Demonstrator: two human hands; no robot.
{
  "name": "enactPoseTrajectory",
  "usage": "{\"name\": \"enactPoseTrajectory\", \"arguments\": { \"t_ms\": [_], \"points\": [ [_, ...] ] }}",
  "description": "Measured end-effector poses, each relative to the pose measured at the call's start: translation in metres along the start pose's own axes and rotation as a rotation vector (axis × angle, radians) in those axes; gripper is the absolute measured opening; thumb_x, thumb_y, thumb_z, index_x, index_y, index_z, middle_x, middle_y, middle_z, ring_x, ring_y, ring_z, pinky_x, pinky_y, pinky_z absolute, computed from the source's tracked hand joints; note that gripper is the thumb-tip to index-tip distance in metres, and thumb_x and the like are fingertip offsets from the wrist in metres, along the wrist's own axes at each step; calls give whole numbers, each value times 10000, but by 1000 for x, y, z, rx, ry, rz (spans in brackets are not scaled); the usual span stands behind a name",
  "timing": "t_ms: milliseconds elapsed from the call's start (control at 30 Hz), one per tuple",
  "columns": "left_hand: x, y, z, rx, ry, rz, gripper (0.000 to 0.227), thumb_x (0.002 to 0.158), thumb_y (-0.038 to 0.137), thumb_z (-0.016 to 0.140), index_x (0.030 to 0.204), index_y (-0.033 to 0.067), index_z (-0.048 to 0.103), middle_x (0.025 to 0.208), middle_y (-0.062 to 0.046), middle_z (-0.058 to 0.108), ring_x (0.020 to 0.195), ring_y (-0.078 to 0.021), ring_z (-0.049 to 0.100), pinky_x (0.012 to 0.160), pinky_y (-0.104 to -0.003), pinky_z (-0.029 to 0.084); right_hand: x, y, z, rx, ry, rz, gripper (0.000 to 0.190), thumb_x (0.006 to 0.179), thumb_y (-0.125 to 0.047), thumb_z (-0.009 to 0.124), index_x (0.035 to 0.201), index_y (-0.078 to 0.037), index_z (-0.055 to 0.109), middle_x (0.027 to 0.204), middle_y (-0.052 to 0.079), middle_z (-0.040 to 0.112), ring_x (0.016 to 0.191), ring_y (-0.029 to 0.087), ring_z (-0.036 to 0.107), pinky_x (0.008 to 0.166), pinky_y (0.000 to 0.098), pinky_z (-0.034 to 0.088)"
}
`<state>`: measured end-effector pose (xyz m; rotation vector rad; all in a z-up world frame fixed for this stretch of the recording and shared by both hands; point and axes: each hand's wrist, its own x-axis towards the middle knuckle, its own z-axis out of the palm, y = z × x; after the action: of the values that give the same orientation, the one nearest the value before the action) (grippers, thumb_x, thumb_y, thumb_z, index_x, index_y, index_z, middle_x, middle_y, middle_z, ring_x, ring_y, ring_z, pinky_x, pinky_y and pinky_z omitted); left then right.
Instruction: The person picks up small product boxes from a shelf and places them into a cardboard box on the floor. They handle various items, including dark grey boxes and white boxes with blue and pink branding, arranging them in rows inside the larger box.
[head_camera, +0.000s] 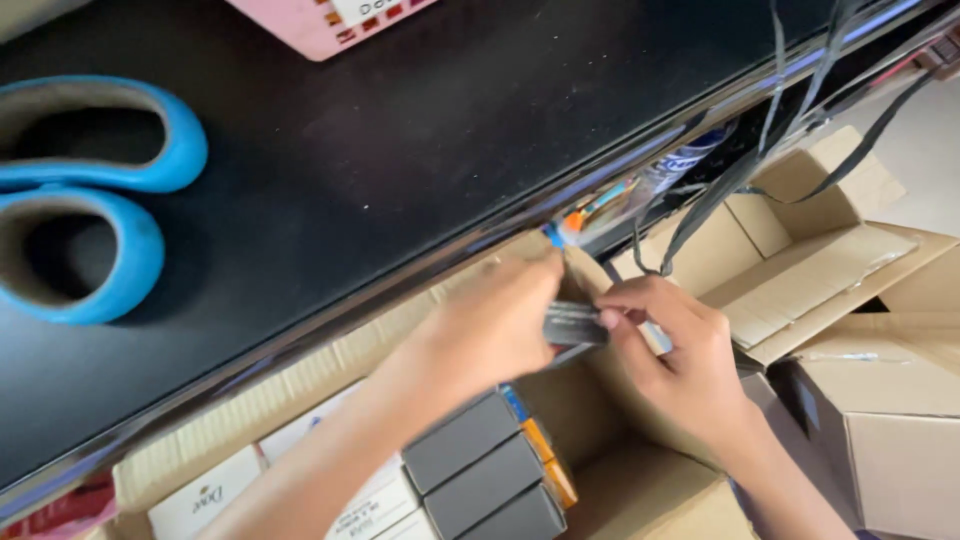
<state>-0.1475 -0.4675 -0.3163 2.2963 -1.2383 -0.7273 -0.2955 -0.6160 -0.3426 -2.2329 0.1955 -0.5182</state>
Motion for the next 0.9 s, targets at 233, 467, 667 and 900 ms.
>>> {"name": "enactPoseTrajectory", "arguments": {
  "t_ms": [233,467,667,900],
  "points": [
    [-27,0,-18,-431,131,63,396,721,204,811,1076,61,709,967,-113,730,909,-308,751,798,-409,571,8,-12,0,-48,-63,-141,180,871,31,700,1050,24,708,1058,149,728,970,280,708,861,359,558],
    [3,3,58,183,251,131,263,768,2,692,1027,-21,652,963,-195,720,862,-374,740,707,-446,604,4,-4,6,-105,-117,-76,189,821,49,688,1009,36,708,1077,146,736,1000,311,676,886,383,545],
    [28,-15,87,254,174,128,115,840,37,682,954,33,698,939,-185,739,883,-371,752,714,-458,615,5,1,6,-119,-80,-58,153,850,52,691,998,22,713,1066,144,737,985,304,699,889,369,542],
    [16,-25,85,153,212,269,256,650,-8,706,904,20,690,1011,-210,664,905,-412,695,688,-473,593,-2,-4,9,-38,-84,-24,151,885,55,655,1023,23,708,1062,122,734,985,259,714,888,337,549]
  ]
}}
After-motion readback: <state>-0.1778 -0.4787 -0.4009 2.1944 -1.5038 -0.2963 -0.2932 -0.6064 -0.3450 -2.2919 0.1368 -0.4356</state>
